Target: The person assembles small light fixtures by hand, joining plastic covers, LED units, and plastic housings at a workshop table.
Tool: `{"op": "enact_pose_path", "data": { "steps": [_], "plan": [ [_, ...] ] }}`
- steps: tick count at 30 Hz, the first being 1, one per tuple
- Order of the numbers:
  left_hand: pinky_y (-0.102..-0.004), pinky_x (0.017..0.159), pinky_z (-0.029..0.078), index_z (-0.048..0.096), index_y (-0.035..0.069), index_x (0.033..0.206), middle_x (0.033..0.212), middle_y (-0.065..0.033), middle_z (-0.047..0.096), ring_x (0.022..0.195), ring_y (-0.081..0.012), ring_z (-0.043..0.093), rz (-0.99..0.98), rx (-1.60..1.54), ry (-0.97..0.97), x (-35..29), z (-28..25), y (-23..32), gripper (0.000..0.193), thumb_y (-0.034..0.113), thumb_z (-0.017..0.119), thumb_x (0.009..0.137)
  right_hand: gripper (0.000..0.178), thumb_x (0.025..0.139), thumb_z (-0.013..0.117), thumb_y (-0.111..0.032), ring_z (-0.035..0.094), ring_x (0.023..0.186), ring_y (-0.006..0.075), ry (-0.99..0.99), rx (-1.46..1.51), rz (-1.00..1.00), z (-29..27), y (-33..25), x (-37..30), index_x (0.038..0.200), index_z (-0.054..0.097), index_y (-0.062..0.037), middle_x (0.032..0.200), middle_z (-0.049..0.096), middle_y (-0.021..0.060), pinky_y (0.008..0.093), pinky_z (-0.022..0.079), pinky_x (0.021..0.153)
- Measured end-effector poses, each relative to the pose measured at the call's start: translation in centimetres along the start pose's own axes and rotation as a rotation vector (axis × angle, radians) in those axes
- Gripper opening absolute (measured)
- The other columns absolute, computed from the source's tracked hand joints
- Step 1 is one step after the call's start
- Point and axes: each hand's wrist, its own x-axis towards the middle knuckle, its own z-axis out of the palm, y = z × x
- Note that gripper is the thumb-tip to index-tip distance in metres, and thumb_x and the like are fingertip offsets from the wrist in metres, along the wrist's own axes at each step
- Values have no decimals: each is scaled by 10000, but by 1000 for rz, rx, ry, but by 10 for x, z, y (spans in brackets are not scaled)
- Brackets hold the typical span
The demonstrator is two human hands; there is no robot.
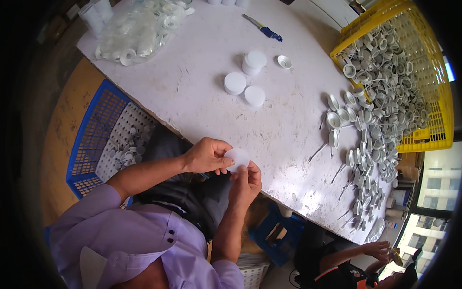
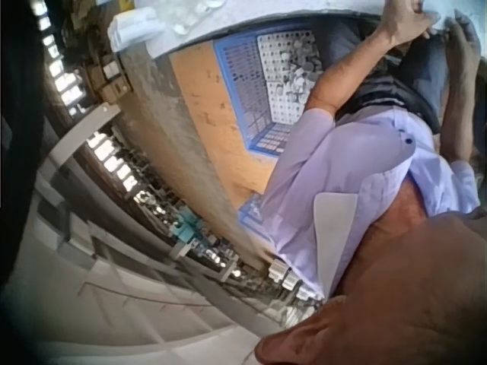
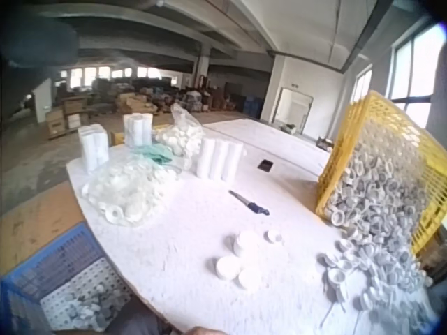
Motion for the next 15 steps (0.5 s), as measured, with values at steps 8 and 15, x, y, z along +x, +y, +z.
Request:
{"op": "enact_pose_path", "data": {
  "steps": [8, 15],
  "plan": [
    [-247, 558, 507, 547, -71, 879, 719, -93, 612, 657, -136, 643, 31, 109, -76, 1, -2, -7, 167, 76, 470, 900, 129, 842, 620, -55, 519, 603, 97, -46, -131, -120, -16, 2, 4, 934, 554, 6, 770, 599, 74, 206, 426, 569],
    [-260, 623, 524, 505, -90, 1135, 899, -138, 638, 741, -157, 656, 5, 118, -124, 8, -6, -12, 289, 25, 429, 881, 125, 866, 599, -77, 528, 590, 93, -48, -277, -151, -16, -5, 5, 933, 550, 17, 779, 600, 81, 195, 436, 549]
  ]
}}
